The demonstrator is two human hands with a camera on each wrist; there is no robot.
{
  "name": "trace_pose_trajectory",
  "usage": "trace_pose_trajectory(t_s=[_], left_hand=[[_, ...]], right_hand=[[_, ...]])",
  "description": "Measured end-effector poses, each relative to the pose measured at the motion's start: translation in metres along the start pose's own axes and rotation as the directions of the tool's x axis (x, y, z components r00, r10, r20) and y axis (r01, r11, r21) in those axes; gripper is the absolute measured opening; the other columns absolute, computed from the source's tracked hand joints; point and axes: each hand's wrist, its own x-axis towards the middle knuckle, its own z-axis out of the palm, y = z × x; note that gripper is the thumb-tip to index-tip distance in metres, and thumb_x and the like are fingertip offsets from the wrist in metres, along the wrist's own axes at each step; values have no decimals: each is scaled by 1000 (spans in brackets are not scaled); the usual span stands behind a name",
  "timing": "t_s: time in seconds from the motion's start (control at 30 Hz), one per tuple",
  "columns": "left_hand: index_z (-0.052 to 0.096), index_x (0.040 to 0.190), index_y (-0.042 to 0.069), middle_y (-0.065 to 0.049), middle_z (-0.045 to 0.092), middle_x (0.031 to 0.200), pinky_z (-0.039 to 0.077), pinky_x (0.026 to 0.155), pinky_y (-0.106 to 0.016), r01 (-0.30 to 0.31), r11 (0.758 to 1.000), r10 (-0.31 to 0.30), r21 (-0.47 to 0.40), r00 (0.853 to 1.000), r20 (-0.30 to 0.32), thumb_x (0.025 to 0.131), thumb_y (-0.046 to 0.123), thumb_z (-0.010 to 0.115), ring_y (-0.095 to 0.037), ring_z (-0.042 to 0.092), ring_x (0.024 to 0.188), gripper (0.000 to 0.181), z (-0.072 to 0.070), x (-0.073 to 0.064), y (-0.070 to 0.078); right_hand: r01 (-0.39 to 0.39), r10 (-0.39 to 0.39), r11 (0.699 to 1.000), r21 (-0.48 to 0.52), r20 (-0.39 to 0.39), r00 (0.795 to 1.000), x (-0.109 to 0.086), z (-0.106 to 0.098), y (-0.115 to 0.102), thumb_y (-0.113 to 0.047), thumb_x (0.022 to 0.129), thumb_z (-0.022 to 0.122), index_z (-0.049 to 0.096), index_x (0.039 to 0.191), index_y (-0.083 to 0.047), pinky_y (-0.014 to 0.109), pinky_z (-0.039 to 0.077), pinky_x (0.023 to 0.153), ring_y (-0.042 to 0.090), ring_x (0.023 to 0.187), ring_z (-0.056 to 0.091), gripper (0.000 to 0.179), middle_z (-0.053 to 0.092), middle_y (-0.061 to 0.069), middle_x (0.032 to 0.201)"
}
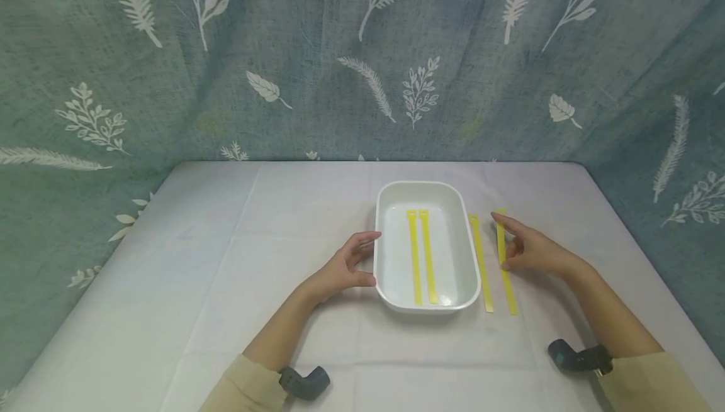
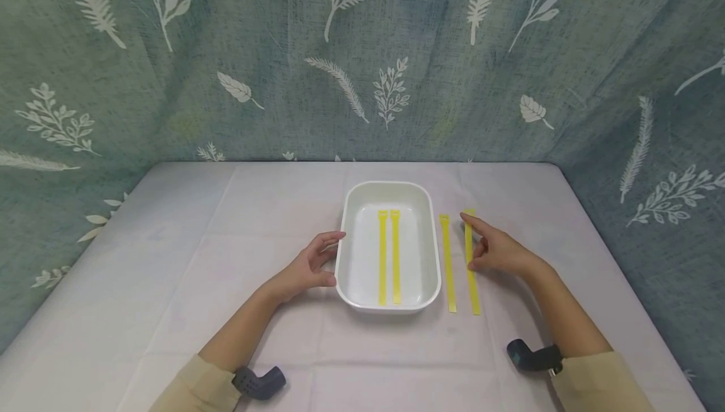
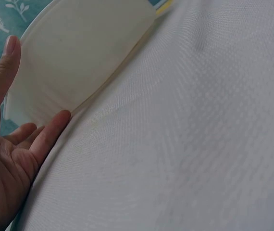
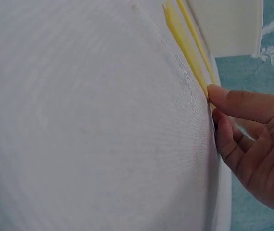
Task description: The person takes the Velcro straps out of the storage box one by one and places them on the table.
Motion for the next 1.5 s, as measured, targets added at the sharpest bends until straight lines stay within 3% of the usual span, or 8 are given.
trace_pose_trajectory(t_s=[0.23,0.33,0.47,0.73,0.9,1.03,1.2,1.5], left_hand=[[29,144,21,-6,17,155,47,99,-39,-14,1000,14,-7,1000,7,73,19,81,-31,16,144,88,-1,0,0],[29,144,21,-7,16,155,47,98,-39,-11,1000,11,-9,1000,6,73,21,82,-32,15,144,89,-1,0,0],[29,144,21,-6,16,155,48,97,-40,-10,1000,10,-19,1000,9,73,19,82,-32,15,144,89,0,0,0],[31,143,26,-2,17,156,48,97,-39,27,1000,-27,15,1000,-11,76,10,79,-31,17,144,84,0,1,0],[32,142,27,-3,18,155,48,97,-38,19,1000,-19,12,1000,-11,74,18,81,-29,19,143,85,0,1,-1],[31,143,26,-3,18,155,48,97,-38,7,1000,-7,8,1000,-3,72,24,83,-30,18,143,87,-1,1,-1],[30,144,23,-3,19,155,48,97,-39,6,1000,-6,1,1000,0,74,19,81,-30,18,143,87,0,1,-1],[29,145,22,-3,18,155,48,97,-39,14,1000,-14,16,1000,-4,76,12,79,-30,19,143,85,1,1,1]], right_hand=[[-37,36,997,-61,-25,999,1,1,-4,-11,70,80,31,145,-3,27,44,63,22,80,48,90,52,11,90],[-40,36,996,-80,-45,998,0,2,-3,-12,70,81,34,143,0,27,46,67,24,86,49,88,51,19,108],[-54,46,993,-107,-74,996,-1,2,-2,-15,68,83,38,141,4,31,47,75,27,94,49,88,37,27,130],[-49,43,987,-155,-40,998,5,-4,-1,-21,65,86,44,136,6,31,45,73,26,90,47,86,50,26,122],[-39,36,986,-163,-21,999,7,-6,1,-27,65,86,45,136,4,31,46,71,27,89,48,88,50,28,123],[-62,61,990,-130,-15,998,6,-8,2,-33,65,86,43,137,2,30,45,73,27,92,47,91,49,26,124],[-62,63,998,-26,5,998,2,-13,2,-33,69,83,41,139,2,29,43,71,25,91,46,89,47,24,124],[16,-19,999,44,58,998,1,-28,-13,-22,73,81,41,140,-2,30,47,73,25,93,49,81,45,25,128]])
